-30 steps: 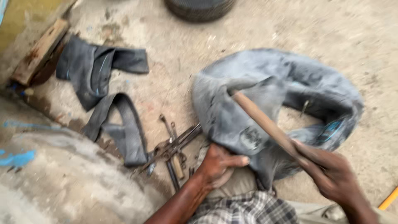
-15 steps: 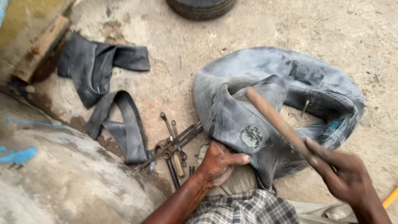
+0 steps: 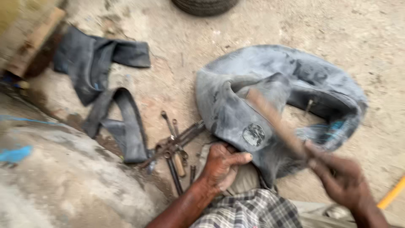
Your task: The person scrapes the inner surface of a large rubber tire with a textured metal rod, repeatedly rubbing a specific area to prepare it. They pause to wipe the surface with their hand and reposition the tire on their lap.
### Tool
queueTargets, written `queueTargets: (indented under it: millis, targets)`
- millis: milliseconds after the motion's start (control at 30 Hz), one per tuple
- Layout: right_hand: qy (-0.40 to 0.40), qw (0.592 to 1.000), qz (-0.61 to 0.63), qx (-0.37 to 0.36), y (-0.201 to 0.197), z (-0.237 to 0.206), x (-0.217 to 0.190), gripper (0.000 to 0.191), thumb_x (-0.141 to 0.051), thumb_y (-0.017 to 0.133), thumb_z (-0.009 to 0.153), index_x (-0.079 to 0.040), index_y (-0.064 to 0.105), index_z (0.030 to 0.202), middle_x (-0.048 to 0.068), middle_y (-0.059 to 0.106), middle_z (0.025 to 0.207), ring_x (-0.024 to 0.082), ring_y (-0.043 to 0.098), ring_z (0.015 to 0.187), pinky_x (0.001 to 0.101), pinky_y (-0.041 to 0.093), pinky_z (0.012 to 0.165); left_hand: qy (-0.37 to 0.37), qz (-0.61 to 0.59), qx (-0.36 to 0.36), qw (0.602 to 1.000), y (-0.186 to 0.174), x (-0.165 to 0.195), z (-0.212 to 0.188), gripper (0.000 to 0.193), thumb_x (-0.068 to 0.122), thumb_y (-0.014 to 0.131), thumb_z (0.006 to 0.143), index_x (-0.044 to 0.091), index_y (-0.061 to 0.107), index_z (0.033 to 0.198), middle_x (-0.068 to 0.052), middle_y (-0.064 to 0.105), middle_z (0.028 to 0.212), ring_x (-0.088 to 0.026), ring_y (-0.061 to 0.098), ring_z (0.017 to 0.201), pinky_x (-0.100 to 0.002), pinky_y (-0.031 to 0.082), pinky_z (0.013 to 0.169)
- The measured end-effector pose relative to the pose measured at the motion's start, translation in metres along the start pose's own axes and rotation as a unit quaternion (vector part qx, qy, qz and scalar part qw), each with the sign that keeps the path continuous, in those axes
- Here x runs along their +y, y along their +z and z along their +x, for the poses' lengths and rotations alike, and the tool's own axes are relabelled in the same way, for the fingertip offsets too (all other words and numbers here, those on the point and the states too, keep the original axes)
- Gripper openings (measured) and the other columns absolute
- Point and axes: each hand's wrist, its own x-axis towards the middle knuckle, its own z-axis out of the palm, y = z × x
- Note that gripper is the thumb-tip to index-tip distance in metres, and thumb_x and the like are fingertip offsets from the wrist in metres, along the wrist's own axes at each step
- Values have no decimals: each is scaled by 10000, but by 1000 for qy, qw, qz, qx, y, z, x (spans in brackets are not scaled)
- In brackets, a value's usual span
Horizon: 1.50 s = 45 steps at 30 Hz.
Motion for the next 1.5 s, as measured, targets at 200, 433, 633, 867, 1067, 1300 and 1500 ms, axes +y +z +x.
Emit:
queueTargets:
  millis: [200, 433, 633, 867, 1067, 1300, 1500]
  targets:
    - [48, 962, -211, -166, 40, 36, -11, 473, -212, 717, 919, -233, 638, 1386, 149, 763, 749, 241, 637, 503, 352, 500, 544, 6, 29, -59, 998, 16, 5, 7, 372, -105, 746, 756, 14, 670, 1101, -106, 699, 1041, -230, 690, 1040, -399, 586, 948]
    - [52, 997, -64, 2, 3, 22, -28, 433, -96, 654, 979, -108, 666, 1412, 137, 774, 971, 211, 747, 776, 359, 570, 662, 51, 36, -80, 995, 20, 11, 5, 503, -109, 760, 749, 19, 628, 1217, -85, 696, 1170, -221, 680, 1131, -407, 574, 1033]
    - [97, 983, -118, -102, 29, 12, -20, 513, -174, 703, 869, -158, 663, 1381, 106, 694, 567, 196, 601, 422, 363, 481, 474, 25, 52, -105, 993, 14, 9, 8, 395, -110, 775, 820, -41, 644, 1186, -166, 691, 1130, -273, 696, 1081, -436, 596, 996]
    - [-85, 992, -96, -5, 39, 41, -15, 343, -196, 729, 917, -129, 717, 1254, 131, 803, 935, 210, 728, 711, 319, 553, 632, 50, 10, -71, 996, 10, 7, 7, 499, -89, 801, 720, -10, 641, 1186, -122, 691, 1114, -229, 706, 1066, -408, 619, 992]
    - [71, 992, -96, -44, 17, -8, -36, 498, -148, 692, 884, -158, 664, 1381, 148, 757, 793, 234, 683, 658, 368, 545, 597, -7, 11, -83, 996, 14, 10, 9, 554, -83, 791, 770, -14, 590, 1283, -152, 675, 1160, -267, 678, 1096, -425, 577, 978]
    - [25, 984, -163, -68, 49, 60, -26, 426, -203, 742, 882, -205, 715, 1308, 128, 786, 836, 240, 678, 579, 386, 514, 540, 35, 73, -83, 993, 15, 14, 6, 598, -114, 766, 742, -24, 561, 1298, -122, 675, 1203, -232, 694, 1137, -401, 586, 1005]
    - [70, 994, -78, -24, 14, -12, -36, 394, -114, 653, 935, -84, 681, 1327, 171, 783, 954, 166, 724, 811, 364, 565, 700, 12, 44, -66, 997, 11, 11, 8, 414, -129, 803, 827, -175, 603, 1187, -203, 707, 1145, -279, 700, 1048, -434, 590, 968]
